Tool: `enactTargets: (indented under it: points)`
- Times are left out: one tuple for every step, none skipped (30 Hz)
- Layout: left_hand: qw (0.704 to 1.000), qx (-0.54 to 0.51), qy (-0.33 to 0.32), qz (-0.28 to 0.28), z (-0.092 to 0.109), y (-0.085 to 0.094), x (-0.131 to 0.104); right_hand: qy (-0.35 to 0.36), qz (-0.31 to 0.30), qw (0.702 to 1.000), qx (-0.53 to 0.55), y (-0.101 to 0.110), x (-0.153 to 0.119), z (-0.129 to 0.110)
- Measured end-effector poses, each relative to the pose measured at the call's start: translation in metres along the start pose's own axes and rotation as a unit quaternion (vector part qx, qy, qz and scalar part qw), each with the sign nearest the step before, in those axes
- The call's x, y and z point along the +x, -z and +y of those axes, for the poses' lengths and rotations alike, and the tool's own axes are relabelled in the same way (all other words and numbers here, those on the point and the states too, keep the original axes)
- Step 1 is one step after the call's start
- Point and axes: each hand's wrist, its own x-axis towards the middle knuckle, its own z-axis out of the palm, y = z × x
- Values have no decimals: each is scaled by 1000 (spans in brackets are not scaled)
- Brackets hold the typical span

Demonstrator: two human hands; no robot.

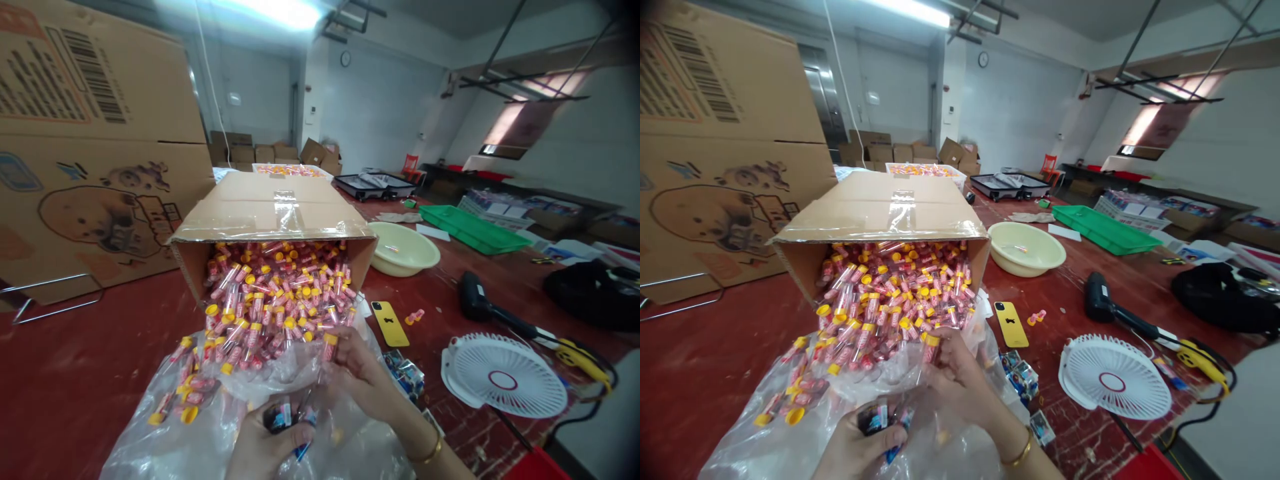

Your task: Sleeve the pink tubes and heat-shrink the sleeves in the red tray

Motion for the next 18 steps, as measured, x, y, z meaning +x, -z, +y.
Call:
enactTargets:
  points:
    - [1000,6,-3,2,0,0,1,21,3,998,-61,1,-3,-3]
    - [1000,10,-7,2,-1,0,2,39,7,992,-121,3,-5,-6]
    - [1000,14,-14,2,-1,-1,3,54,7,983,-173,4,-7,-10]
    - [1000,17,-20,4,-2,-1,4,61,1,977,-205,4,-8,-12]
    - [999,20,-26,8,-3,-1,5,57,-13,975,-213,3,-8,-14]
    - [999,22,-31,12,-4,-1,5,43,-31,979,-195,2,-7,-15]
    - [999,24,-33,17,-5,-1,6,21,-46,986,-158,0,-6,-14]
    - [999,27,-32,20,-5,-1,6,0,-55,993,-108,-2,-4,-11]
    - [999,28,-29,19,-6,-1,6,-16,-55,997,-53,-4,-3,-7]
    - [999,26,-19,13,-6,-1,5,-26,-49,998,-2,-7,-2,-2]
    - [1000,14,-5,3,-6,-3,4,-31,-39,998,41,-10,-2,3]
    - [1000,-4,15,-8,-5,-4,3,-33,-30,996,75,-12,-3,8]
    - [999,-30,39,-19,-4,-7,1,-36,-26,994,99,-14,-5,12]
    - [996,-62,63,-27,-3,-10,-1,-38,-29,993,111,-16,-9,15]
    - [991,-97,84,-32,-2,-15,-2,-40,-36,992,112,-17,-13,16]
    - [986,-127,100,-36,0,-19,-4,-42,-46,993,105,-18,-18,17]
    - [981,-151,112,-40,2,-24,-5,-48,-52,993,93,-19,-23,17]
    - [978,-167,120,-43,4,-29,-6,-57,-55,994,80,-20,-27,17]
